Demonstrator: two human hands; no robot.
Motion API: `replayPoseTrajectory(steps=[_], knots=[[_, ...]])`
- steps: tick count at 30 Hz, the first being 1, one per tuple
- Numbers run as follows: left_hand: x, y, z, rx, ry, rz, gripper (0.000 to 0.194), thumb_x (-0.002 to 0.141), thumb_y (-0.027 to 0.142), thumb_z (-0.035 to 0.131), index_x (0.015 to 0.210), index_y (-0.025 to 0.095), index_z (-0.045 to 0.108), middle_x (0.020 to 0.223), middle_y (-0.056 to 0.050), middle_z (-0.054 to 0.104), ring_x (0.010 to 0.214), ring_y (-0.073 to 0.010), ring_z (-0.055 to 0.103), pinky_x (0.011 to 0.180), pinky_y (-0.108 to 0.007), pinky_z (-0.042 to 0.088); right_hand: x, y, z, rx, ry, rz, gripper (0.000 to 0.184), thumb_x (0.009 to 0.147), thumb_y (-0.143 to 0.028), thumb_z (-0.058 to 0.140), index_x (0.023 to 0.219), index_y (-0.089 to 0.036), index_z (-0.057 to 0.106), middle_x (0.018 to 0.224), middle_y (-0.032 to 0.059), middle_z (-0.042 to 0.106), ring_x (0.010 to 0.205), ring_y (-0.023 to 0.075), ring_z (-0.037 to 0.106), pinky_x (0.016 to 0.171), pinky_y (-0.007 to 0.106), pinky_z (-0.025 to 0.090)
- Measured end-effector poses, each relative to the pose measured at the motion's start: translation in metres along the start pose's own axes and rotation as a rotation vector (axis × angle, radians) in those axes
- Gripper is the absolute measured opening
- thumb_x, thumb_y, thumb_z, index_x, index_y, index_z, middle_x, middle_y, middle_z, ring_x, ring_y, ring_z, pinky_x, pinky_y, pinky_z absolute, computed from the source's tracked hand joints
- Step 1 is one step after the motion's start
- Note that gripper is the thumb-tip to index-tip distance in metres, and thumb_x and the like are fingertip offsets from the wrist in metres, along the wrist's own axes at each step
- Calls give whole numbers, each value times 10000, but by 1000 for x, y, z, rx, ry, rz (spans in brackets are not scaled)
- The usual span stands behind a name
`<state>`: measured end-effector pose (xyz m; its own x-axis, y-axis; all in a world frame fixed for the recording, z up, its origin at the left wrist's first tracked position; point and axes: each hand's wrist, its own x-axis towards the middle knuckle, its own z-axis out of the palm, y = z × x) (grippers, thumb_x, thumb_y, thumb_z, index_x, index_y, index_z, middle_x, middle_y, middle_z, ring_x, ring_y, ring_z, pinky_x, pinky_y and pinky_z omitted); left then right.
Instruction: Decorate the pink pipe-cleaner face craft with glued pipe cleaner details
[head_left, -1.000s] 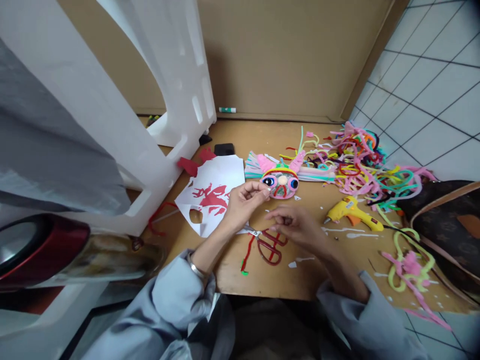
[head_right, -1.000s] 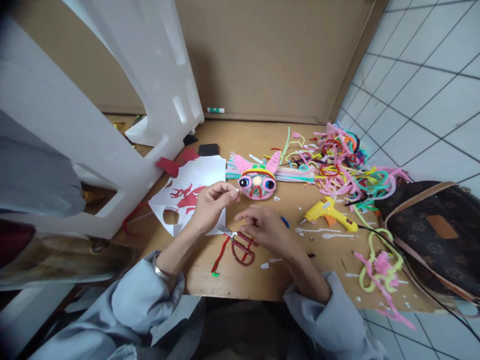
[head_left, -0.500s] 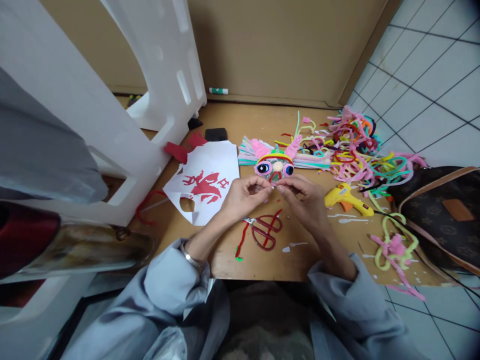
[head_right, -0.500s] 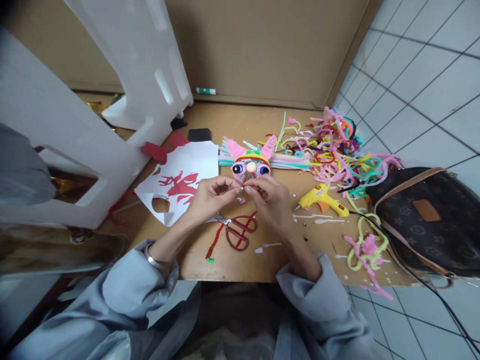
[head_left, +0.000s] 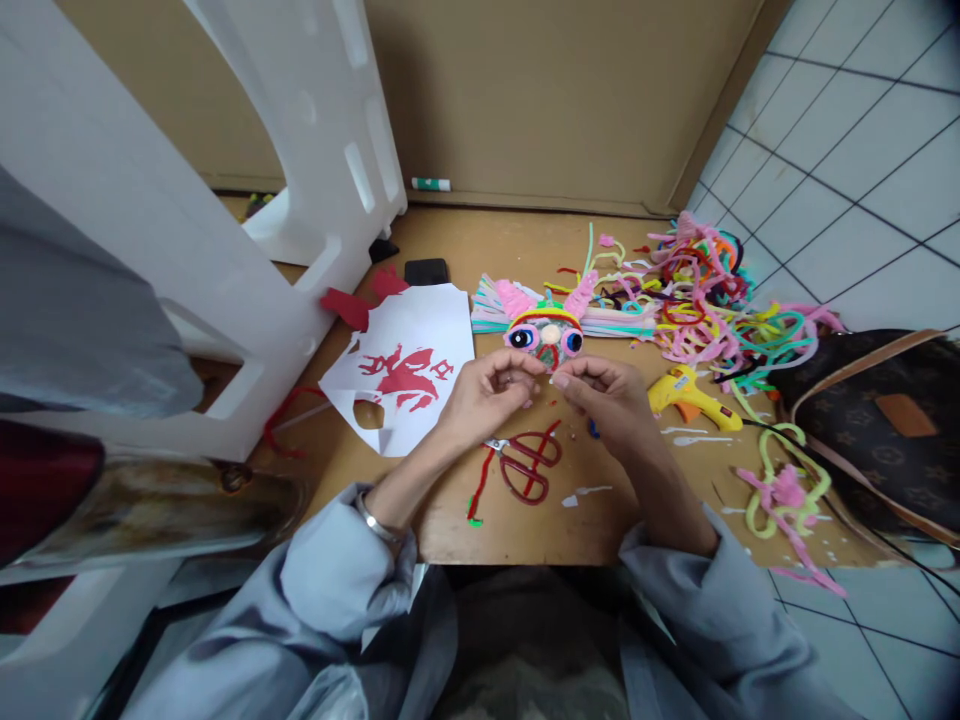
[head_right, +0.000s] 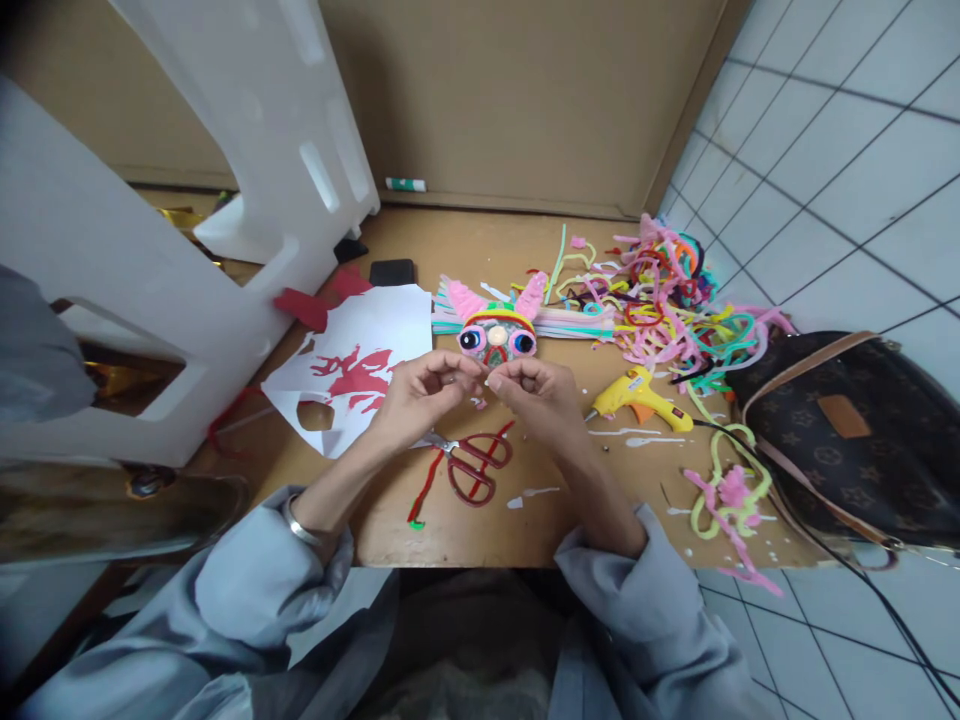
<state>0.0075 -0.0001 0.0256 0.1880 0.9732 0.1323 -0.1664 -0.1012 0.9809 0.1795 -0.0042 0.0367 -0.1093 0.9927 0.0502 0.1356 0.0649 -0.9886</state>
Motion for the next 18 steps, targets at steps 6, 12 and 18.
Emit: replayPoseTrajectory(steps=[6,12,18], knots=[[-2,1,3,-68,-1,-52,68,736,211,745,768,150,746,707,-34,734,612,-121,656,649,-250,538,2,4,1,184,6,81,297,668,-458,766,704,-174,688,510,-50,523,456,62,356,442,217,257],[-3,-4,8,-137,-3,-131,225,687,311,846,809,143,759,736,-50,754,630,-139,681,660,-273,560,4,9,4,227,58,74,277,657,-431,777,698,-176,674,493,-61,507,450,57,357,445,215,259],[-2,-6,9,-50,13,-79,305,689,397,842,762,130,716,668,-29,714,591,-115,640,624,-243,515,3,11,9,108,154,-11,220,675,-384,741,676,-175,671,491,-61,503,456,59,362,449,216,256]])
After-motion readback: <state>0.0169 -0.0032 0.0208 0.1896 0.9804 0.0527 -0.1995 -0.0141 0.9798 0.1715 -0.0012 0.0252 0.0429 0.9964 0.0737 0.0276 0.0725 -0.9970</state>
